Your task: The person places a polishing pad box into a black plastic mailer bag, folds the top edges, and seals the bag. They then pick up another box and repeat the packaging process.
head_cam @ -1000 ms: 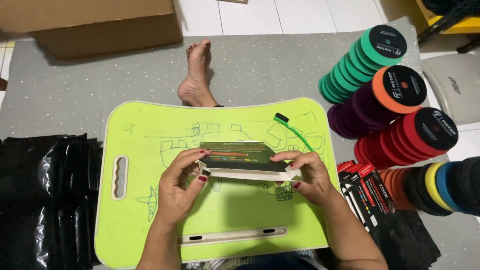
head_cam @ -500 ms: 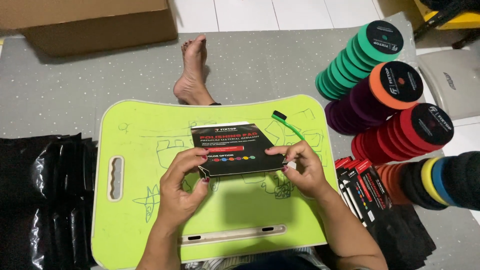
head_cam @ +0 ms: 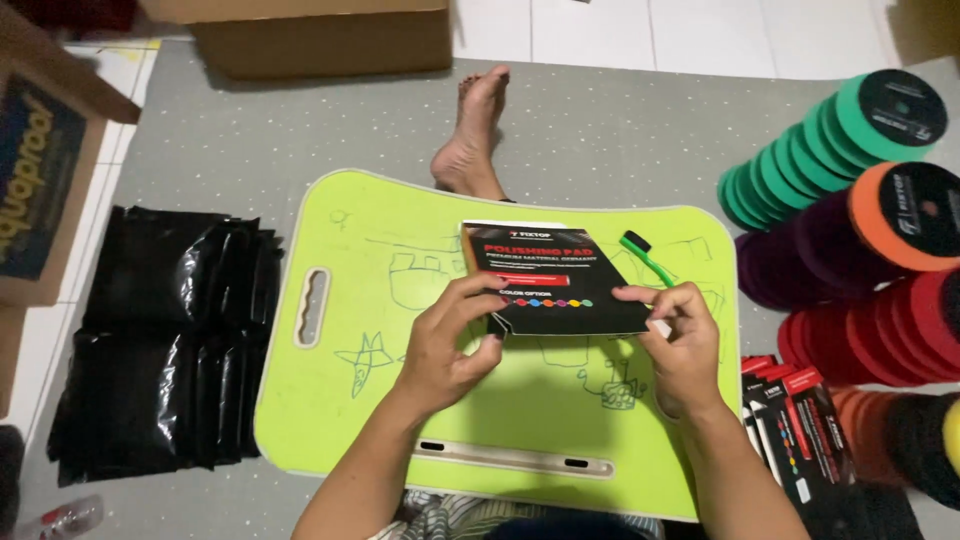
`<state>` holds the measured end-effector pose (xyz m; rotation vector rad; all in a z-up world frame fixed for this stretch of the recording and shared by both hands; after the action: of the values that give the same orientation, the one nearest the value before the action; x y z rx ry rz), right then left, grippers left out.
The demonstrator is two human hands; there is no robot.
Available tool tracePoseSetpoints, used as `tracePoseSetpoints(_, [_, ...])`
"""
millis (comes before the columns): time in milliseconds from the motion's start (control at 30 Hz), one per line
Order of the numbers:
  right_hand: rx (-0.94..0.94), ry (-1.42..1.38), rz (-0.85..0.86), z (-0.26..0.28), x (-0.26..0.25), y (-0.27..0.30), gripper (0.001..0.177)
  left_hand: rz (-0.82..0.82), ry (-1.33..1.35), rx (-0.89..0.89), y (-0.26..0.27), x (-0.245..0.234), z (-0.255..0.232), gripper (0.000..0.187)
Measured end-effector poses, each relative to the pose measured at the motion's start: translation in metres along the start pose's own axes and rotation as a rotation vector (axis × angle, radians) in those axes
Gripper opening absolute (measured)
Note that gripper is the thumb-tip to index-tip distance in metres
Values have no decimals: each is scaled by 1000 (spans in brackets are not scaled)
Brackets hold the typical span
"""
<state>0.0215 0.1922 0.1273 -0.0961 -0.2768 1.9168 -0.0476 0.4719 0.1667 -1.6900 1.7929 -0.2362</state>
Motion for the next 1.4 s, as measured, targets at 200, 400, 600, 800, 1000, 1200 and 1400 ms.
tracePoseSetpoints(200, [22, 5, -66, 11, 11, -2, 41, 4, -24, 45, 3, 5, -1, 33])
tracePoseSetpoints(400, [16, -30, -93, -1, 3, -4, 42, -15, -93, 146, 11, 16, 2, 23])
tracePoseSetpoints(600, [20, -2, -103, 7, 8, -6, 42, 4, -202, 199, 7, 13, -3, 20])
tracePoseSetpoints(800, [-21, 51, -89, 14, 8, -6, 44, 28, -171, 156, 0, 7, -8, 15])
tracePoseSetpoints(1000, [-99, -17, 1, 26, 20, 1, 32, 12, -8, 41, 1, -1, 7, 17])
tracePoseSetpoints(1200, [-159, 62, -12, 24, 19, 4, 20, 29, -13, -27, -3, -1, 2, 18])
tracePoseSetpoints(1400, [-225, 112, -27, 8, 6, 13, 18, 25, -4, -38, -8, -2, -6, 16])
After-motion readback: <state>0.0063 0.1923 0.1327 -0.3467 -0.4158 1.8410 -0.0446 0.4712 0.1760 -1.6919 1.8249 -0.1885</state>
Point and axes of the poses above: each hand's wrist, its own y-axis away from the middle knuckle, its own x-axis out of the palm, z = x × y, the point moved 6 cm from there along -y, towards the middle knuckle, and after that the axes turned 11 degrees about z, right-handed, at the moved point
